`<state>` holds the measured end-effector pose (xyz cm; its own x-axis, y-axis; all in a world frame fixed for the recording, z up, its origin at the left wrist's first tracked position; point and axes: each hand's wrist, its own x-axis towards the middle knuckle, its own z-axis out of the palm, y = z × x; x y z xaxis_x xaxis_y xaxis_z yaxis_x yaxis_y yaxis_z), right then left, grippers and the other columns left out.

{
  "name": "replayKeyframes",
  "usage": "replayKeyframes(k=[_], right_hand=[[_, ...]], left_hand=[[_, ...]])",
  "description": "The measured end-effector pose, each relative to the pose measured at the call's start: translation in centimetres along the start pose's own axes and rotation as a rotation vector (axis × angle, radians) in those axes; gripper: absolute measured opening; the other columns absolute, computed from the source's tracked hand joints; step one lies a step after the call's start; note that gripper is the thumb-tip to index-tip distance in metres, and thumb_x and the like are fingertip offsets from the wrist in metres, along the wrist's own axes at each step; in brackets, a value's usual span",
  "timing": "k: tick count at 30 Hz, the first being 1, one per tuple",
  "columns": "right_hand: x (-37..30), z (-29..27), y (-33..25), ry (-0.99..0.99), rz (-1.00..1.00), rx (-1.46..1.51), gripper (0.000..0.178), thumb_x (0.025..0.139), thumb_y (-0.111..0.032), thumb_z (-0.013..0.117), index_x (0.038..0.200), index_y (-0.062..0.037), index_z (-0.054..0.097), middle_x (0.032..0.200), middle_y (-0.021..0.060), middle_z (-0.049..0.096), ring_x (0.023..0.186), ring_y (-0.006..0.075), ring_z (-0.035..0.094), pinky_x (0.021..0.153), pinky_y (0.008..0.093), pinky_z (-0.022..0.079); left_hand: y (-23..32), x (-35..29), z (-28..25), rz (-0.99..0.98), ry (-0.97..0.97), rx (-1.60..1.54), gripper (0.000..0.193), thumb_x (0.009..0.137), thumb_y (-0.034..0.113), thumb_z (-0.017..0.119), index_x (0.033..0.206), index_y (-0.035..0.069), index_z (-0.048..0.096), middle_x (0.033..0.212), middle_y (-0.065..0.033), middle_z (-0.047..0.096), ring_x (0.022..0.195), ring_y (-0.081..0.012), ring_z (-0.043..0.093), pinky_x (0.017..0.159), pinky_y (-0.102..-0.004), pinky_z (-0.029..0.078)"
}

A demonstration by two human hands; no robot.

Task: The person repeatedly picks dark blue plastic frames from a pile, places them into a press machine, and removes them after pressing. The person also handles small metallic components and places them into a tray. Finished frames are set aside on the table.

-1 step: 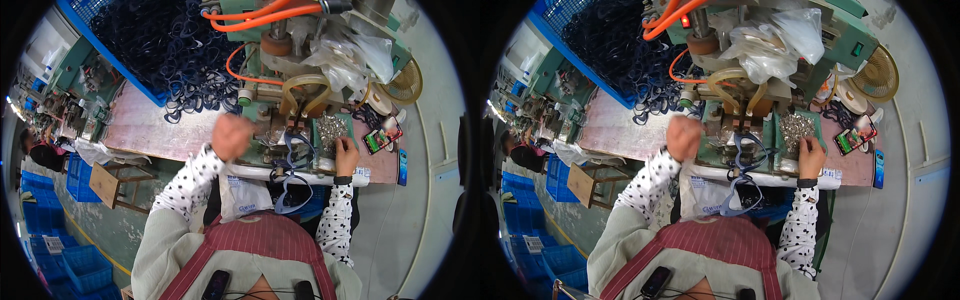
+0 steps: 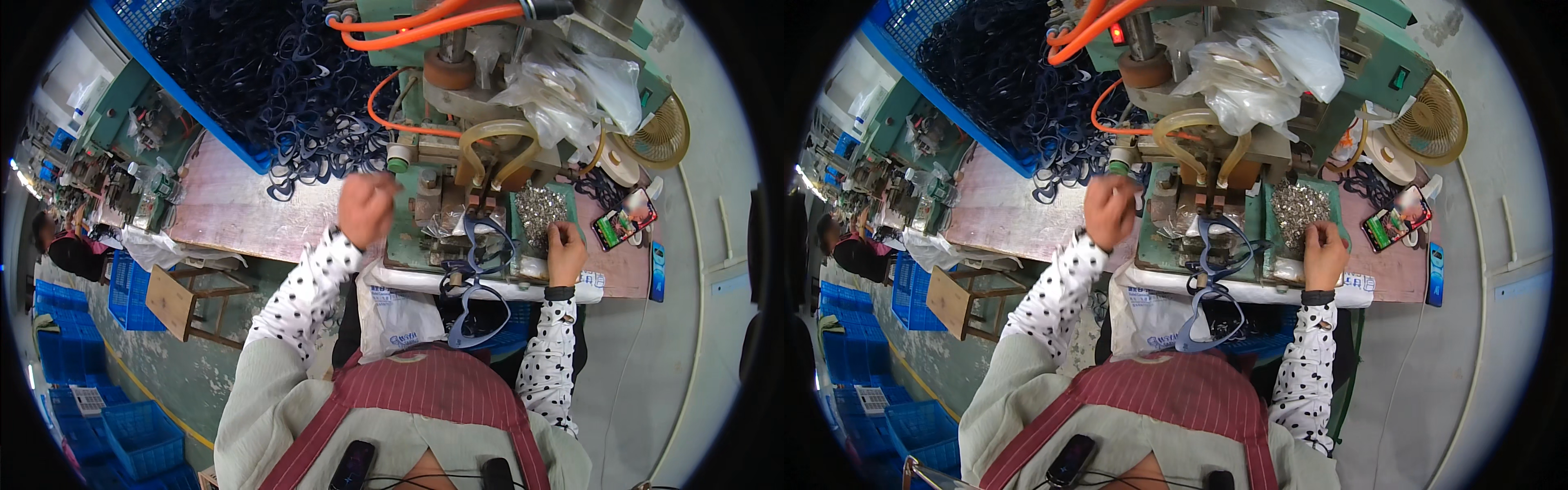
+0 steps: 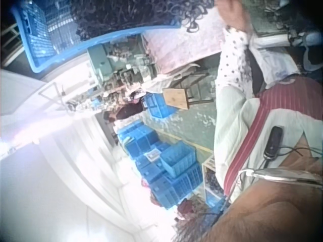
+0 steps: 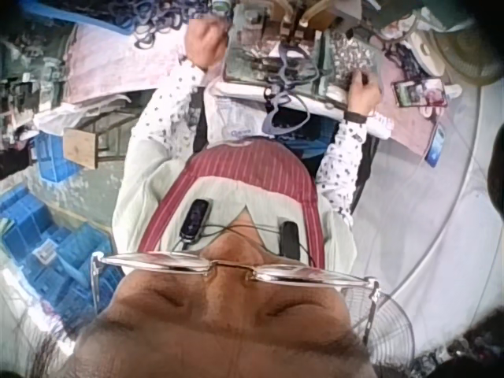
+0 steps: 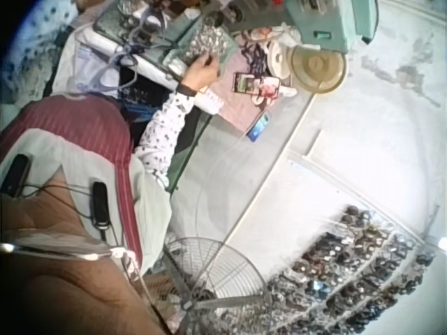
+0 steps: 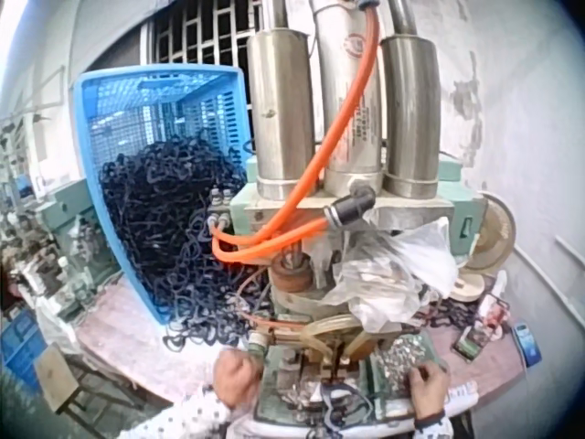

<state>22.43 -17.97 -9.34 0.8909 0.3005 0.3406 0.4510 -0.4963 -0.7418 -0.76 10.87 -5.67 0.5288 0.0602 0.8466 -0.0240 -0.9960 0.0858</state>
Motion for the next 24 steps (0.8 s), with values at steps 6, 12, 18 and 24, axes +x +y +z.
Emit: replayKeyframes(k=[6, 12, 18, 24], right_hand=[[0.3, 0.7, 1.3, 0.072, -0.093, -0.102, 0.012, 0.089, -0.015, 0.059, 0.093, -0.0058, 0.065, 0.082, 0.0152, 0.068, 0.077, 0.0347, 0.064, 0.072, 0.0414, 0.049], [0.2, 0.5, 1.5, 0.077, -0.175, -0.141, 0.016, 0.090, -0.018, 0.060, 0.098, -0.0064, 0.067, 0.086, 0.0159, 0.069, 0.081, 0.0358, 0.065, 0.074, 0.0426, 0.049], [0.1, -0.3, -0.9, -0.080, 0.189, 0.068, 0.012, 0.086, -0.008, 0.064, 0.097, -0.0033, 0.069, 0.082, 0.0097, 0.069, 0.078, 0.0192, 0.065, 0.070, 0.0299, 0.051], [0.3, 0.0, -3.0, 0.030, -0.151, 0.163, 0.011, 0.079, -0.004, 0.070, 0.090, -0.0046, 0.072, 0.086, 0.0099, 0.069, 0.077, 0.0217, 0.064, 0.071, 0.0296, 0.050]], left_hand=[[-6.0, -3.6, 3.5, -0.101, -0.678, 0.395, 0.042, 0.080, 0.012, 0.055, 0.121, 0.014, 0.059, 0.137, -0.0105, 0.047, 0.118, -0.0270, 0.050, 0.091, -0.0527, 0.039], [-5.9, -5.8, 2.3, -0.240, -0.767, 0.365, 0.044, 0.088, 0.015, 0.047, 0.129, 0.028, 0.055, 0.142, -0.0126, 0.044, 0.111, -0.0274, 0.054, 0.092, -0.0502, 0.040], [-4.5, -7.3, -3.7, -0.071, -0.700, 0.378, 0.035, 0.082, 0.016, 0.057, 0.111, 0.033, 0.069, 0.142, -0.0055, 0.045, 0.117, -0.0267, 0.050, 0.098, -0.0482, 0.034], [-1.3, -1.5, -5.9, -0.115, -0.208, 0.186, 0.020, 0.072, 0.014, 0.071, 0.091, 0.009, 0.066, 0.113, -0.0035, 0.065, 0.107, -0.0258, 0.055, 0.095, -0.0452, 0.033]])
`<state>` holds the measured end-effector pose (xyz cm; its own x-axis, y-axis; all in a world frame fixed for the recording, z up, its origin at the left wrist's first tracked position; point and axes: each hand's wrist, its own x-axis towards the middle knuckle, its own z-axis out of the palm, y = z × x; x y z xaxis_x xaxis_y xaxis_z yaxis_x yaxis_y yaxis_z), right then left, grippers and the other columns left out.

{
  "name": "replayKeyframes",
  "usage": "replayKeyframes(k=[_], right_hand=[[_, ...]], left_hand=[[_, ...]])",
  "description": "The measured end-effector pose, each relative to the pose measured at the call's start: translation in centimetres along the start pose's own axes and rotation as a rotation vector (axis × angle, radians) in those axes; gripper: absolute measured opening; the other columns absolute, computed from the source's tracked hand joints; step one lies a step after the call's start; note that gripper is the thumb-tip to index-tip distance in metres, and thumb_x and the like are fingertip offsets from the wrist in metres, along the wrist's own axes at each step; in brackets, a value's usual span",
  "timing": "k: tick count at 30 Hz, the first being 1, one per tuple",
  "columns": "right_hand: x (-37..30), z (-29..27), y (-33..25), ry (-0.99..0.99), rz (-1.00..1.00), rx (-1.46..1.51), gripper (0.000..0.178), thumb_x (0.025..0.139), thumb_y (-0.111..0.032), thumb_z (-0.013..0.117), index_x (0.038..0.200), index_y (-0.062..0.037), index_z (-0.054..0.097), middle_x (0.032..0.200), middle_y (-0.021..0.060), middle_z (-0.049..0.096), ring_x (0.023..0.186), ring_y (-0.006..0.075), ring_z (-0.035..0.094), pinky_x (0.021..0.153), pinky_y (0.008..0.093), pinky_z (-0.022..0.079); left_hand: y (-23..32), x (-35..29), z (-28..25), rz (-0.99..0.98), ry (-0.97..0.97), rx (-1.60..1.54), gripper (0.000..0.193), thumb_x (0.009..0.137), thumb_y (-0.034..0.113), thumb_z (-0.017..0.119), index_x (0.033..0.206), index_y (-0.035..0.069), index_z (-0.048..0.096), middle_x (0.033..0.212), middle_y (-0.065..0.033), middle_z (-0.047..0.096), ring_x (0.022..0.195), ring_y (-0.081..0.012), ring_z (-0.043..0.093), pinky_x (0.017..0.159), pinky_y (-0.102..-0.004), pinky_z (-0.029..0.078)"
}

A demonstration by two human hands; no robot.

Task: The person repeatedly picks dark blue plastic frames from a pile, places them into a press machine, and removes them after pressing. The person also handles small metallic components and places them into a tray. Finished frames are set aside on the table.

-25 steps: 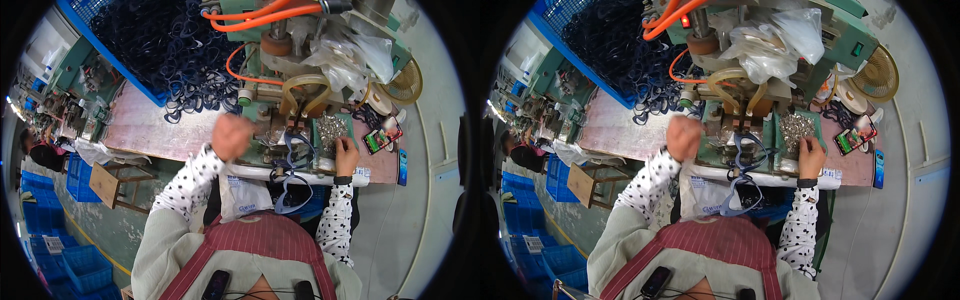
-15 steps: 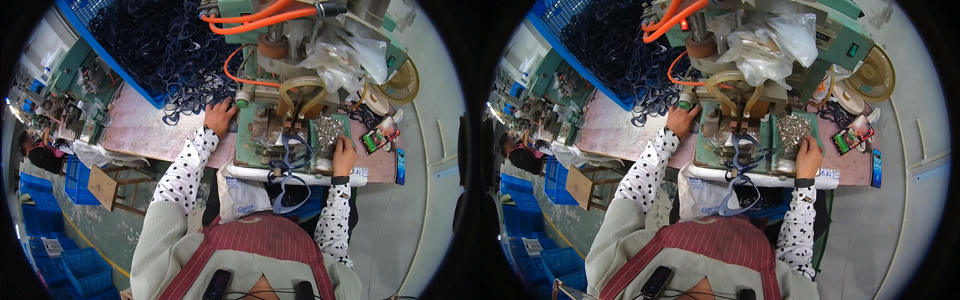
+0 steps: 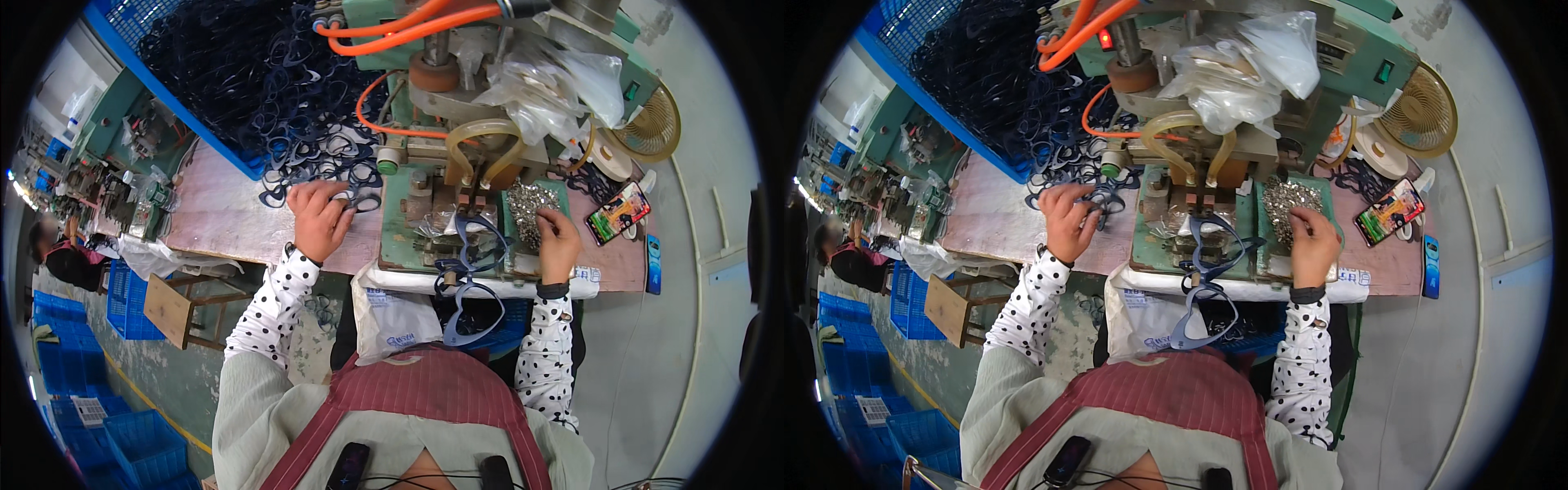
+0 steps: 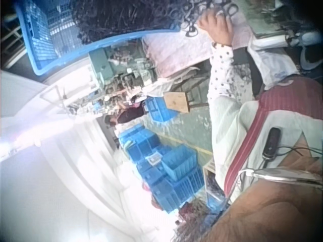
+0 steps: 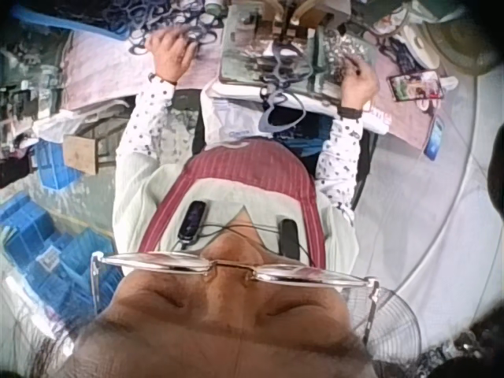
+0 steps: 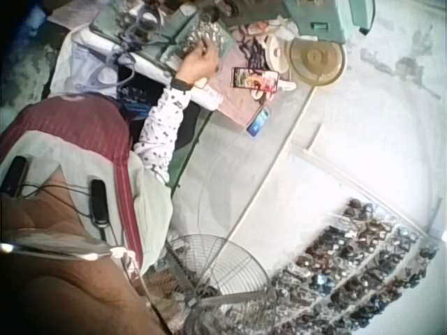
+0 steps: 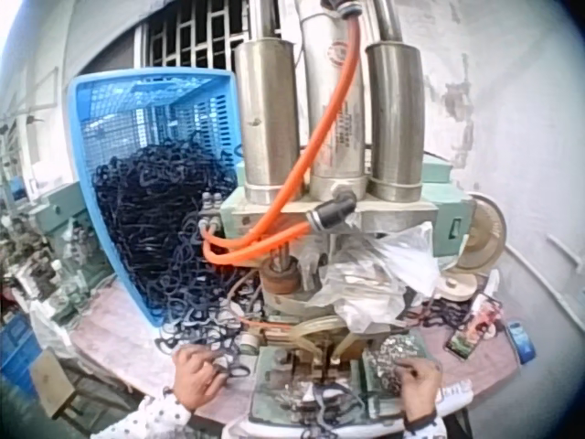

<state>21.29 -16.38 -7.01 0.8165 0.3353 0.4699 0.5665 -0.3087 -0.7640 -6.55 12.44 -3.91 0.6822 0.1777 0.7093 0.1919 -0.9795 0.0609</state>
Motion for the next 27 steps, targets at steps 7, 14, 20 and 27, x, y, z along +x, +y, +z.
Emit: replayKeyframes(k=[7, 14, 20, 27], right_hand=[[-0.5, 0.5, -10.4, -0.260, 0.079, 0.448, 0.016, 0.078, -0.002, 0.069, 0.094, -0.0019, 0.074, 0.085, 0.0040, 0.068, 0.068, 0.0081, 0.054, 0.060, 0.0213, 0.040], [-1.1, 1.0, -12.8, -0.349, 0.202, 0.458, 0.034, 0.073, -0.003, 0.075, 0.105, -0.0011, 0.061, 0.080, 0.0031, 0.067, 0.060, 0.0014, 0.046, 0.050, 0.0197, 0.034], [-0.4, 2.6, -13.9, -0.324, 0.213, 0.639, 0.046, 0.073, -0.001, 0.075, 0.112, 0.0019, 0.050, 0.080, 0.0079, 0.068, 0.071, 0.0070, 0.059, 0.061, 0.0211, 0.048], [0.2, 1.7, -11.3, -0.254, 0.258, 0.572, 0.049, 0.076, -0.002, 0.073, 0.119, 0.0016, 0.051, 0.080, 0.0061, 0.067, 0.074, 0.0082, 0.059, 0.067, 0.0218, 0.047]], left_hand=[[10.0, 4.4, -1.5, 0.432, 0.155, -0.219, 0.036, 0.074, 0.013, 0.069, 0.110, 0.015, 0.067, 0.105, -0.0034, 0.067, 0.084, -0.0147, 0.062, 0.084, -0.0358, 0.045], [13.6, 5.7, 0.6, 0.514, 0.179, -0.519, 0.036, 0.074, 0.010, 0.066, 0.109, 0.005, 0.067, 0.104, -0.0072, 0.068, 0.084, -0.0201, 0.063, 0.083, -0.0370, 0.052], [13.8, 5.0, 0.1, 0.651, 0.136, -0.609, 0.034, 0.078, 0.008, 0.062, 0.111, -0.001, 0.064, 0.102, -0.0128, 0.067, 0.080, -0.0218, 0.064, 0.082, -0.0377, 0.052], [13.0, 6.2, 0.8, 0.687, 0.021, -0.707, 0.036, 0.081, 0.007, 0.059, 0.117, -0.001, 0.062, 0.114, -0.0127, 0.064, 0.099, -0.0270, 0.063, 0.093, -0.0429, 0.050]])
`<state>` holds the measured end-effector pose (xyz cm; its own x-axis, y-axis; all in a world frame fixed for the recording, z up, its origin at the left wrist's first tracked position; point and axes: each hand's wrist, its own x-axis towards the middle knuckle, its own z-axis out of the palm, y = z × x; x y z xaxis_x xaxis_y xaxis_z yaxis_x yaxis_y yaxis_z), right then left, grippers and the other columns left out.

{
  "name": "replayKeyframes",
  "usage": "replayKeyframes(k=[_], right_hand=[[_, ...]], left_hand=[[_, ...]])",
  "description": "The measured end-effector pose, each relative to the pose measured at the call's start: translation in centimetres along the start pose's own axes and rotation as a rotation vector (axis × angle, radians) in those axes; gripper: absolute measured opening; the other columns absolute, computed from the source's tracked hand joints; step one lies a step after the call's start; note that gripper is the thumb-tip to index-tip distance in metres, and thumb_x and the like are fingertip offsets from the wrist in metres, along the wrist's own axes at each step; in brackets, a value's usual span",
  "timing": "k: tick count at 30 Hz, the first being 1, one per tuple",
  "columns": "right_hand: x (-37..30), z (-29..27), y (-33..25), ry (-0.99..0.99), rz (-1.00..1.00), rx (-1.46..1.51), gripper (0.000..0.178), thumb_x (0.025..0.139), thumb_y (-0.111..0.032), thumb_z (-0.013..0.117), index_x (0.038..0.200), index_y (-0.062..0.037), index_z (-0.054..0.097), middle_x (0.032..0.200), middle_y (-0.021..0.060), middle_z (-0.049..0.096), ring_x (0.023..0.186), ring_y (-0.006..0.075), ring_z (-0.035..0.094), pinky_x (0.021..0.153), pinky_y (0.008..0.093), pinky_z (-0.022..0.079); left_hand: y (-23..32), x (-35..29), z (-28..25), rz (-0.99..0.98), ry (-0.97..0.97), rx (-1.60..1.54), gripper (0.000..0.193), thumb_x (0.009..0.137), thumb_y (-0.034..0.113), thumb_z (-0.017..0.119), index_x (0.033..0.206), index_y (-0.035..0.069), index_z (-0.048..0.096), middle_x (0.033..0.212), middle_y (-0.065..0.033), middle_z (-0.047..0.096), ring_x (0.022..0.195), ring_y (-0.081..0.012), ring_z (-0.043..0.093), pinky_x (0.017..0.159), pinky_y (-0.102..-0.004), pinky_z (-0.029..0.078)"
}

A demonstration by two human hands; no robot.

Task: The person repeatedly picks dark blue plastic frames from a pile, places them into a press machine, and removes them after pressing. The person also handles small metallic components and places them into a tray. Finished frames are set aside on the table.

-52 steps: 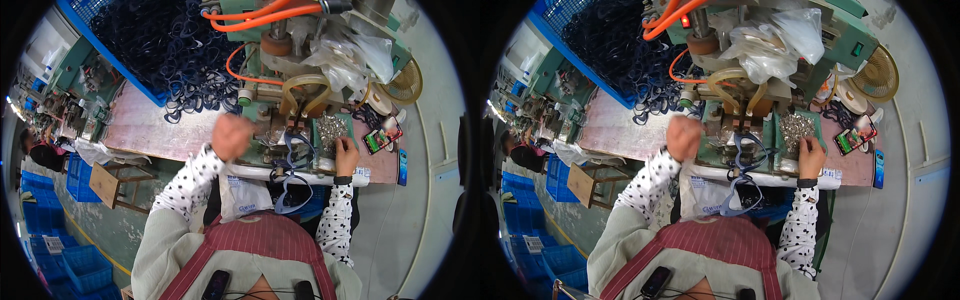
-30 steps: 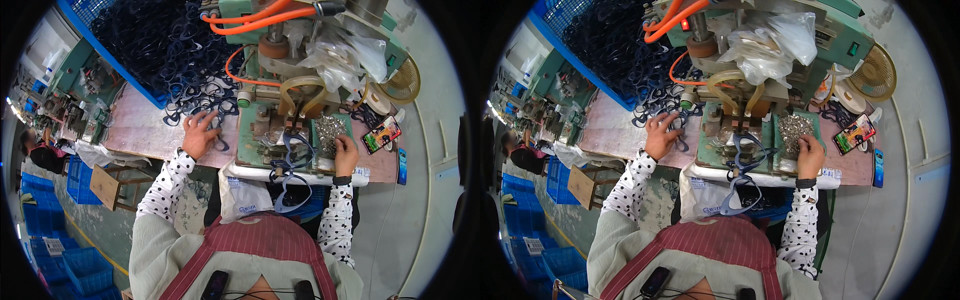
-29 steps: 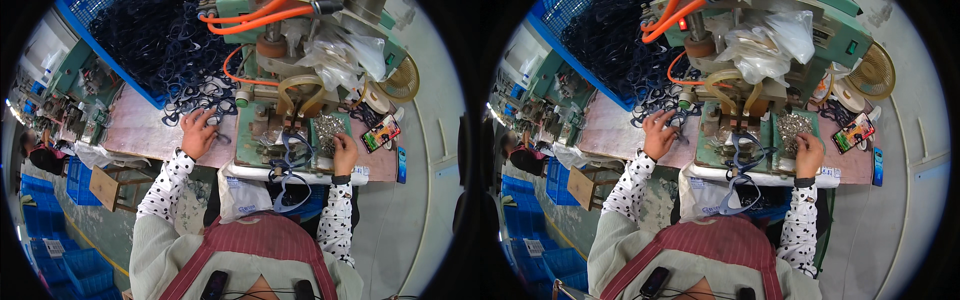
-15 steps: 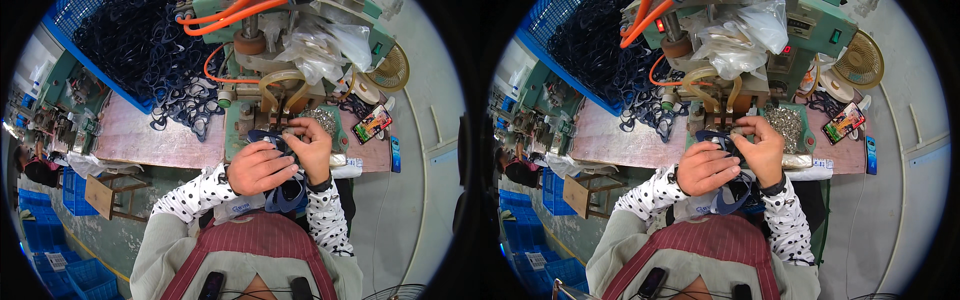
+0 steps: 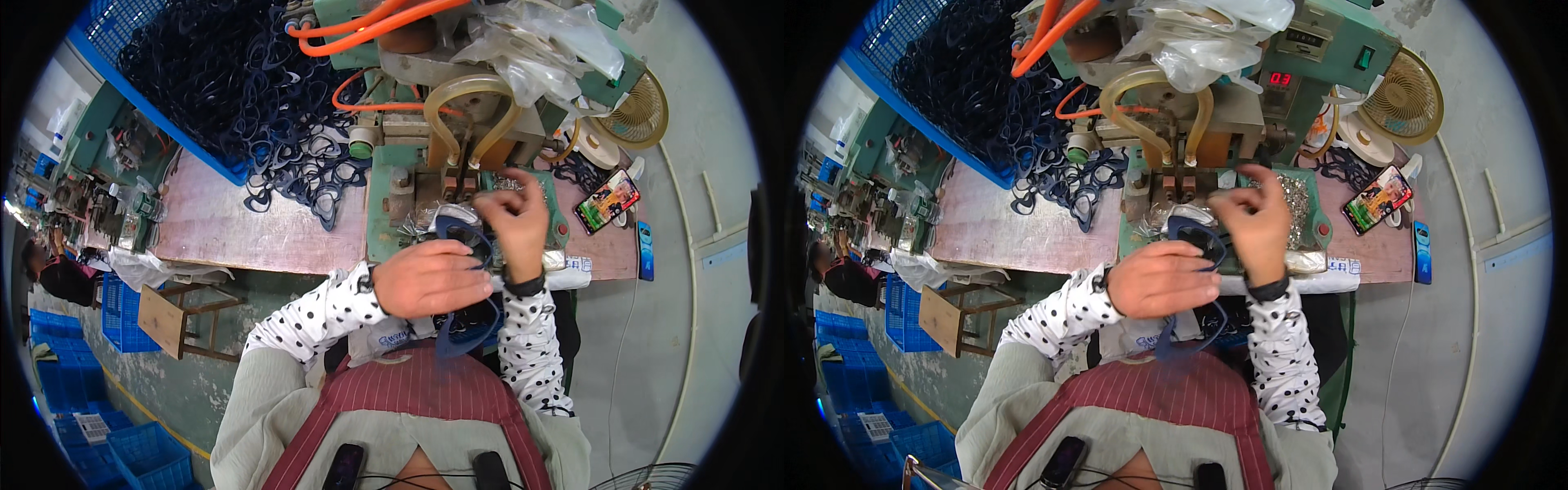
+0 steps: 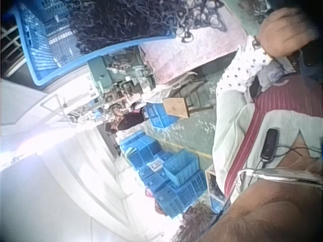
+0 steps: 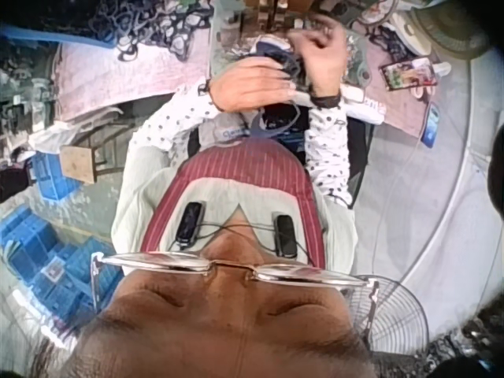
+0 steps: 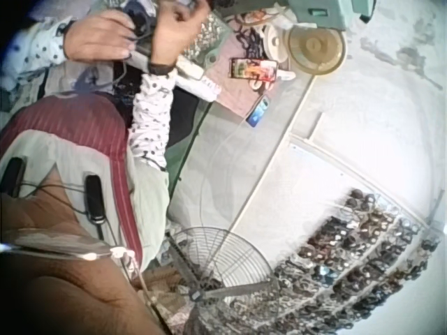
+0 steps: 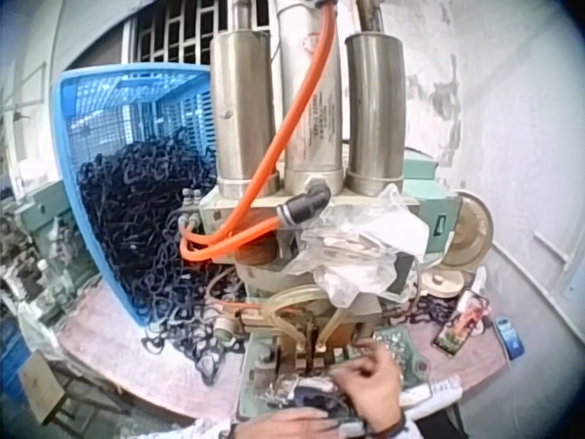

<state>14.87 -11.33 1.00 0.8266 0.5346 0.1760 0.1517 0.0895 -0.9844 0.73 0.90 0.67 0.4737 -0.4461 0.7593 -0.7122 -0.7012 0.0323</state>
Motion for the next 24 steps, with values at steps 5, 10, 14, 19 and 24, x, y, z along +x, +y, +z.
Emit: replayKeyframes(k=[5, 10, 14, 19, 24], right_hand=[[2.4, -9.3, 9.5, 0.402, -0.071, -0.670, 0.034, 0.077, -0.009, 0.073, 0.110, -0.0075, 0.063, 0.075, 0.0080, 0.070, 0.067, 0.0204, 0.067, 0.064, 0.0315, 0.050], [1.1, -10.0, 9.1, 0.191, -0.323, -1.046, 0.032, 0.073, -0.018, 0.076, 0.102, -0.0087, 0.067, 0.096, 0.0114, 0.068, 0.092, 0.0303, 0.060, 0.082, 0.0407, 0.046], [1.2, -9.9, 10.7, 0.120, -0.438, -1.162, 0.017, 0.071, -0.018, 0.076, 0.083, -0.0082, 0.070, 0.103, 0.0120, 0.067, 0.100, 0.0322, 0.057, 0.086, 0.0425, 0.043], [2.0, -10.6, 11.1, 0.243, -0.306, -0.856, 0.010, 0.075, -0.013, 0.073, 0.078, -0.0048, 0.069, 0.084, 0.0123, 0.068, 0.086, 0.0319, 0.061, 0.078, 0.0412, 0.046], [2.0, -10.7, 12.2, 0.324, -0.184, -0.757, 0.014, 0.083, -0.018, 0.070, 0.088, -0.0061, 0.067, 0.083, 0.0129, 0.067, 0.079, 0.0308, 0.061, 0.073, 0.0411, 0.046]], left_hand=[[-1.0, -0.4, 1.3, -0.004, 0.032, -0.062, 0.032, 0.081, 0.002, 0.061, 0.113, -0.002, 0.063, 0.112, -0.0141, 0.066, 0.099, -0.0291, 0.063, 0.092, -0.0450, 0.052], [-0.9, -0.5, 1.3, -0.014, 0.006, -0.042, 0.031, 0.081, 0.002, 0.061, 0.111, -0.003, 0.064, 0.111, -0.0131, 0.066, 0.095, -0.0271, 0.064, 0.089, -0.0436, 0.053], [-0.8, -0.2, 1.2, -0.028, 0.012, -0.032, 0.031, 0.080, 0.003, 0.062, 0.110, -0.002, 0.065, 0.111, -0.0128, 0.067, 0.095, -0.0268, 0.064, 0.090, -0.0434, 0.053], [0.2, -0.9, 1.2, -0.084, -0.024, 0.059, 0.032, 0.085, 0.011, 0.064, 0.117, 0.006, 0.063, 0.124, -0.0102, 0.061, 0.109, -0.0278, 0.061, 0.103, -0.0494, 0.043], [-0.9, -8.3, -0.4, -0.398, 0.174, 0.304, 0.036, 0.077, 0.015, 0.072, 0.112, 0.014, 0.065, 0.114, -0.0122, 0.063, 0.093, -0.0264, 0.058, 0.081, -0.0473, 0.044]])
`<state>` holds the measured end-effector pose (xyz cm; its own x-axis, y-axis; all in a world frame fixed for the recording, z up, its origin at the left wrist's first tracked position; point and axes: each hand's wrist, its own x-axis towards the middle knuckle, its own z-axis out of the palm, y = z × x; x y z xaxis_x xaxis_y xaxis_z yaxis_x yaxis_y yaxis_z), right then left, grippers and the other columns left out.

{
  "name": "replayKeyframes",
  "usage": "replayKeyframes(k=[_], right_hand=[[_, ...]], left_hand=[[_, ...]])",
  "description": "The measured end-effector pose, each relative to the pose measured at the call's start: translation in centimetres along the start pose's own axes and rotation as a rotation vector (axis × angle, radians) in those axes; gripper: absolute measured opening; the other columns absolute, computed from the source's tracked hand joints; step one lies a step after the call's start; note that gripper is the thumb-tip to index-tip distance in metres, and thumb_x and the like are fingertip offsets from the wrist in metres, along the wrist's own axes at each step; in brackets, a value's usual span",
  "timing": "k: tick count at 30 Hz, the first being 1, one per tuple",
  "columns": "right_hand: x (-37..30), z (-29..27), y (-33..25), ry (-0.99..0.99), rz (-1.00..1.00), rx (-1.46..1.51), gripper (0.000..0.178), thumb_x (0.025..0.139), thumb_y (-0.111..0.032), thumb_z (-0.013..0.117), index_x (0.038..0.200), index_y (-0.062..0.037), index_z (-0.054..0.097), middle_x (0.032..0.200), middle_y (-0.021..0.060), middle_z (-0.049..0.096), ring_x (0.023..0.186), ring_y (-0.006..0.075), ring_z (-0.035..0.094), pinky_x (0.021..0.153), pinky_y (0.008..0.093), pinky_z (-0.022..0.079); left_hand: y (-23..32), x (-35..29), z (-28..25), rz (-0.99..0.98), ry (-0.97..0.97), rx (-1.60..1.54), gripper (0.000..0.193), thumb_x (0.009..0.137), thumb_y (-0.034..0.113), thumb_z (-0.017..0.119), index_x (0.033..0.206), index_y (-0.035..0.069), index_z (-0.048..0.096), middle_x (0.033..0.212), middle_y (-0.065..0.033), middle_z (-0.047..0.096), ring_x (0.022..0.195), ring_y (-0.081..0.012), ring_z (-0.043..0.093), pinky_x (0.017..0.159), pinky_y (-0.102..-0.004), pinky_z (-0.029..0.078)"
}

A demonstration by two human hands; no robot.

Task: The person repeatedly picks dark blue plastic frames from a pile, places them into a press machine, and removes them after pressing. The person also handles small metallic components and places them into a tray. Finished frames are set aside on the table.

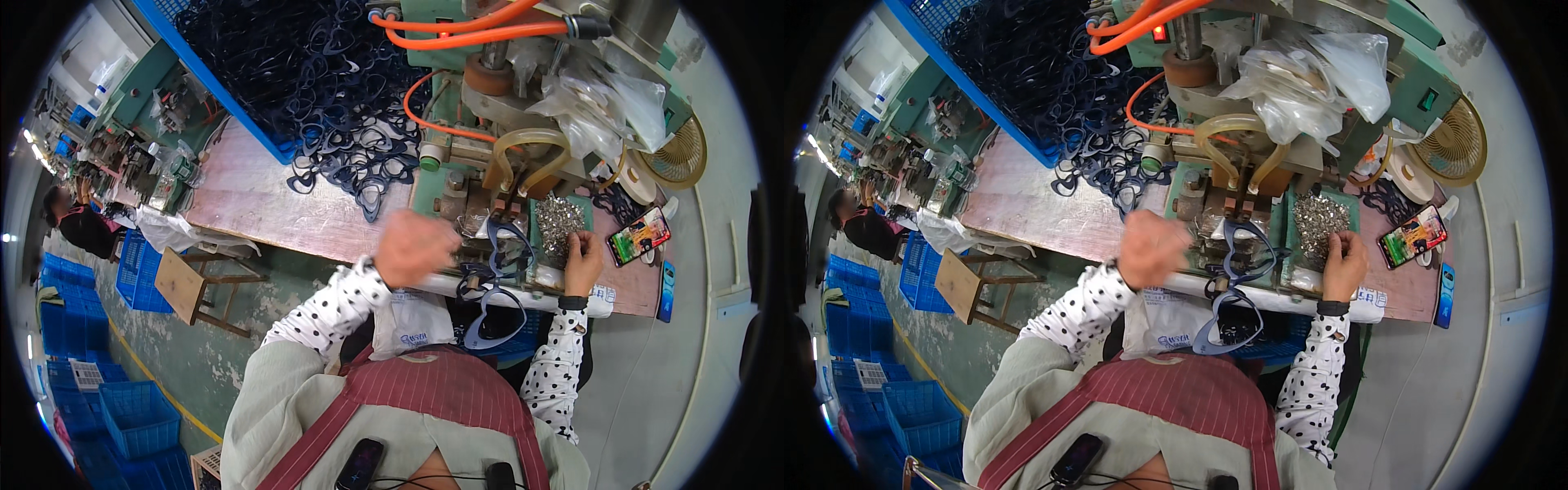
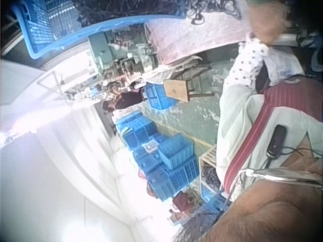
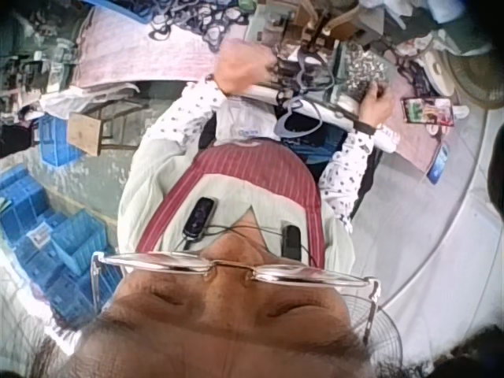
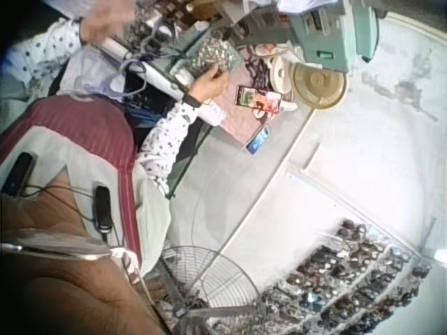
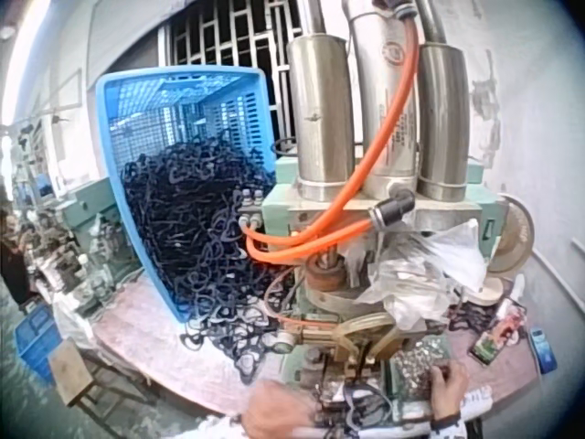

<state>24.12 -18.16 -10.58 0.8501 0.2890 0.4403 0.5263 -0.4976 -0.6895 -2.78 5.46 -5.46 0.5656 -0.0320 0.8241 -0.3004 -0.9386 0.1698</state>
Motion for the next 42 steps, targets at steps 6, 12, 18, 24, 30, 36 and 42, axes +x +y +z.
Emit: replayKeyframes(k=[6, 12, 18, 24, 30, 36, 42], right_hand=[[-0.3, 0.2, 0.3, 0.071, -0.065, -0.068, 0.014, 0.087, -0.019, 0.066, 0.089, -0.0054, 0.065, 0.082, 0.0130, 0.066, 0.077, 0.0315, 0.061, 0.072, 0.0418, 0.045], [-0.2, -0.2, -0.7, 0.050, -0.012, -0.075, 0.016, 0.088, -0.018, 0.064, 0.086, -0.0027, 0.061, 0.079, 0.0148, 0.067, 0.073, 0.0341, 0.062, 0.069, 0.0427, 0.046], [-0.2, -1.0, -1.2, -0.001, 0.020, -0.026, 0.013, 0.089, -0.014, 0.063, 0.095, -0.0032, 0.060, 0.082, 0.0151, 0.068, 0.076, 0.0327, 0.065, 0.068, 0.0415, 0.048], [-0.1, -0.4, -0.9, 0.032, -0.130, 0.001, 0.010, 0.091, -0.010, 0.059, 0.100, -0.0067, 0.061, 0.084, 0.0134, 0.069, 0.078, 0.0316, 0.067, 0.068, 0.0394, 0.050], [0.1, -0.4, -5.0, 0.072, -0.203, 0.014, 0.008, 0.088, -0.010, 0.062, 0.095, -0.0062, 0.063, 0.079, 0.0122, 0.069, 0.072, 0.0316, 0.066, 0.066, 0.0397, 0.050], [-0.2, -0.9, -1.0, -0.009, 0.013, -0.100, 0.026, 0.078, -0.023, 0.073, 0.099, -0.0082, 0.069, 0.102, 0.0155, 0.066, 0.099, 0.0349, 0.058, 0.085, 0.0424, 0.045], [-0.9, 0.3, -0.7, -0.003, -0.179, -0.274, 0.014, 0.068, -0.017, 0.078, 0.078, -0.0097, 0.072, 0.105, 0.0104, 0.064, 0.107, 0.0319, 0.052, 0.091, 0.0450, 0.037]], left_hand=[[-9.0, -6.6, -4.9, -0.562, -0.265, 0.692, 0.033, 0.070, 0.003, 0.060, 0.098, 0.016, 0.070, 0.111, -0.0082, 0.059, 0.103, -0.0293, 0.054, 0.085, -0.0441, 0.040], [-12.7, -9.6, -5.7, -0.391, -0.572, 0.616, 0.031, 0.082, 0.014, 0.061, 0.110, 0.025, 0.069, 0.137, -0.0038, 0.054, 0.119, -0.0222, 0.051, 0.100, -0.0561, 0.029], [-10.3, -8.4, -5.0, -0.404, -0.589, 0.400, 0.018, 0.085, 0.014, 0.061, 0.103, 0.013, 0.065, 0.113, -0.0062, 0.066, 0.096, -0.0257, 0.061, 0.097, -0.0474, 0.035], [-5.7, -3.2, -4.7, -0.717, -0.056, 0.102, 0.015, 0.091, 0.017, 0.061, 0.089, 0.003, 0.058, 0.081, -0.0136, 0.060, 0.076, -0.0350, 0.056, 0.068, -0.0422, 0.043], [1.4, 4.3, -2.6, -0.062, -0.005, 0.193, 0.034, 0.070, -0.003, 0.059, 0.101, 0.008, 0.066, 0.101, -0.0020, 0.069, 0.086, -0.0186, 0.062, 0.087, -0.0427, 0.043], [5.5, 7.3, -0.1, 0.214, -0.055, -0.008, 0.029, 0.076, 0.011, 0.066, 0.105, 0.007, 0.066, 0.103, -0.0070, 0.068, 0.091, -0.0200, 0.064, 0.089, -0.0413, 0.047], [5.7, 7.3, 0.7, 0.214, -0.118, -0.099, 0.033, 0.073, 0.009, 0.070, 0.106, 0.003, 0.067, 0.104, -0.0097, 0.069, 0.085, -0.0234, 0.063, 0.087, -0.0411, 0.049]])
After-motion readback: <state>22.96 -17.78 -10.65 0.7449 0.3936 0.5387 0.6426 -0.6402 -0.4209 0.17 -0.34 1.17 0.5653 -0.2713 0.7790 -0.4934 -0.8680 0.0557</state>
